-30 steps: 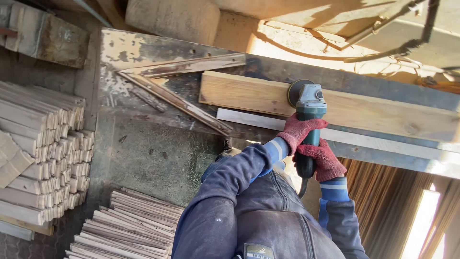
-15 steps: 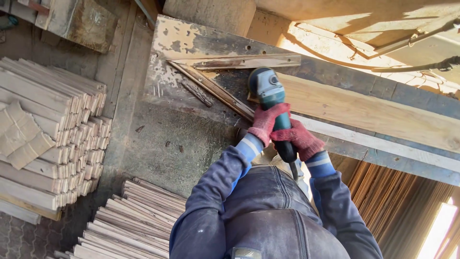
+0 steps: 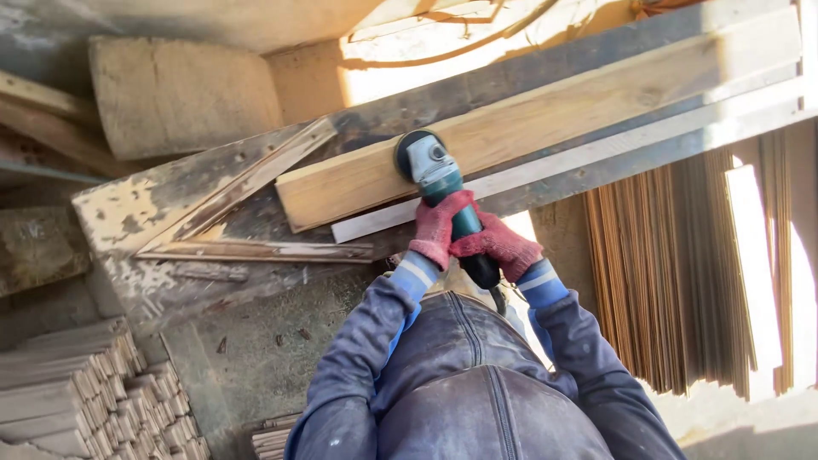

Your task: Sanding a long wooden board using an angle grinder equipped with a sanding disc.

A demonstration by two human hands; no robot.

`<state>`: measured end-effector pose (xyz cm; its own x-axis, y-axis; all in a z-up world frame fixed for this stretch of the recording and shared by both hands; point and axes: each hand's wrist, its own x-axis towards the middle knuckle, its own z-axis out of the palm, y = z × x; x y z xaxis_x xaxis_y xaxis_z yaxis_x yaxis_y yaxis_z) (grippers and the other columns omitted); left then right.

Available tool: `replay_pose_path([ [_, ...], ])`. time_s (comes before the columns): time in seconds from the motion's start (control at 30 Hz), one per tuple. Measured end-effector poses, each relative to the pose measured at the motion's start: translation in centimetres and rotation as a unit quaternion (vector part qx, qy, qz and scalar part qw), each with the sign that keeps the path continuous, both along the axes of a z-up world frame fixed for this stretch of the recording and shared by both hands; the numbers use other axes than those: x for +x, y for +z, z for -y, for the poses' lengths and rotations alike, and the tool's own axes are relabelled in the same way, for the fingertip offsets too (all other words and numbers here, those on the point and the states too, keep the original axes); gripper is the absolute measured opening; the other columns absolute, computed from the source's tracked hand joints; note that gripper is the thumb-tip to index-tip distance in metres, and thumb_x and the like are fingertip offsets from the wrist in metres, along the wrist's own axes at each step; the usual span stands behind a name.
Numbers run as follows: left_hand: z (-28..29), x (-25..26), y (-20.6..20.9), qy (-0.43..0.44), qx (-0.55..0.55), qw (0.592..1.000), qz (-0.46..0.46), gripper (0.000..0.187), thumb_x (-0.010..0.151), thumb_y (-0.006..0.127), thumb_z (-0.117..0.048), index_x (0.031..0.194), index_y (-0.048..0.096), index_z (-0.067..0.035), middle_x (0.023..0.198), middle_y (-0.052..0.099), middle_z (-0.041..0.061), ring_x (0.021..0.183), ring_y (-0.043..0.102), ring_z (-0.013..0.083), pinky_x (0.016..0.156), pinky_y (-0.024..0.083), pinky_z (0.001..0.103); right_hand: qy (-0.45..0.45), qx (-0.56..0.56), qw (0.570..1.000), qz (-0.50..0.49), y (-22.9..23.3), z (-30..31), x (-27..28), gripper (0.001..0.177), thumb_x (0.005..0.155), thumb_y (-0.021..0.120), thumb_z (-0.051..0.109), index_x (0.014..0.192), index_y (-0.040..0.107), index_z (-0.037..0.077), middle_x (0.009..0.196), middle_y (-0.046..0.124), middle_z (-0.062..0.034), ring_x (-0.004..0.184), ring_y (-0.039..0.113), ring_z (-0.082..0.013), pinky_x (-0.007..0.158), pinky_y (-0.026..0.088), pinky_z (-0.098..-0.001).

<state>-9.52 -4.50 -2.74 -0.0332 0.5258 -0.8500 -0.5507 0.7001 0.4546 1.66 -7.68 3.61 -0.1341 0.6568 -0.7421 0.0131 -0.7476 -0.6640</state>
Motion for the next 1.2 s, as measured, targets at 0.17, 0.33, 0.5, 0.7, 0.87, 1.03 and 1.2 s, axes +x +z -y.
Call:
replay_pose_path([
  [0.17,-2.6,12.5,-2.1,-0.081,0.006,0.997,0.012,0.065,0.052,0.098,-0.024,0.11,0.07,-0.014,0.083,0.069,0.013,0.076,0.072,0.0302,0.055,0.064,0.053,-0.083,-0.008,0.996,0.012,3.6,-1.2,9.1,0.052,0.054,0.094,0.005,0.099,0.069,-0.001,0.073,0.065,-0.0156,0.063,0.072,-0.0331,0.057,0.062,-0.0451],
  [0.33,-5.3,22.4,0.7,-0.112,0.053,0.991,0.056,0.053,0.056,0.091,-0.013,0.103,0.066,-0.008,0.076,0.069,0.017,0.063,0.073,0.0316,0.052,0.064,0.047,-0.128,-0.019,0.991,0.043,5.0,-2.1,18.1,0.049,0.058,0.092,0.01,0.101,0.069,0.004,0.078,0.066,-0.0109,0.068,0.07,-0.0283,0.063,0.06,-0.0427],
  [0.5,-7.7,29.0,3.9,-0.183,0.075,0.98,0.03,0.064,0.056,0.092,-0.023,0.113,0.068,-0.007,0.096,0.071,0.016,0.096,0.072,0.0346,0.088,0.058,0.05,-0.172,0.009,0.983,0.062,6.6,-3.6,23.8,0.041,0.062,0.088,0.013,0.099,0.071,0.008,0.078,0.068,-0.0072,0.068,0.07,-0.0215,0.067,0.059,-0.0367],
  [0.7,-8.5,28.6,7.2,-0.258,0.091,0.962,0.004,0.087,0.051,0.09,-0.042,0.126,0.062,-0.008,0.118,0.07,0.019,0.123,0.063,0.0365,0.114,0.046,0.046,-0.166,0.019,0.984,0.059,5.3,-3.7,26.0,0.042,0.062,0.087,0.01,0.101,0.072,0.007,0.08,0.07,-0.01,0.071,0.072,-0.0245,0.07,0.059,-0.0389],
  [0.87,-6.8,26.4,5.6,-0.212,0.082,0.974,0.007,0.082,0.05,0.092,-0.039,0.121,0.065,-0.008,0.109,0.071,0.017,0.115,0.066,0.0346,0.107,0.051,0.047,-0.141,0.023,0.989,0.038,4.5,-2.9,23.8,0.041,0.06,0.088,0.007,0.099,0.074,0.006,0.079,0.071,-0.0107,0.071,0.073,-0.0248,0.071,0.059,-0.0376],
  [1.03,-5.1,21.6,5.7,-0.176,0.076,0.981,0.011,0.076,0.052,0.094,-0.038,0.116,0.067,-0.009,0.105,0.071,0.015,0.111,0.068,0.033,0.103,0.052,0.047,-0.12,0.025,0.992,0.027,4.3,-2.0,19.3,0.041,0.06,0.089,0.005,0.097,0.074,0.005,0.078,0.071,-0.0122,0.07,0.073,-0.025,0.069,0.06,-0.037],
  [1.2,-3.3,14.9,5.2,-0.149,0.074,0.986,0.009,0.074,0.051,0.094,-0.037,0.115,0.067,-0.011,0.106,0.072,0.013,0.113,0.067,0.0325,0.103,0.052,0.046,-0.083,0.033,0.995,0.032,3.6,-0.6,13.1,0.045,0.056,0.09,0.005,0.098,0.074,0.006,0.078,0.072,-0.0111,0.07,0.073,-0.0244,0.068,0.06,-0.0363],
])
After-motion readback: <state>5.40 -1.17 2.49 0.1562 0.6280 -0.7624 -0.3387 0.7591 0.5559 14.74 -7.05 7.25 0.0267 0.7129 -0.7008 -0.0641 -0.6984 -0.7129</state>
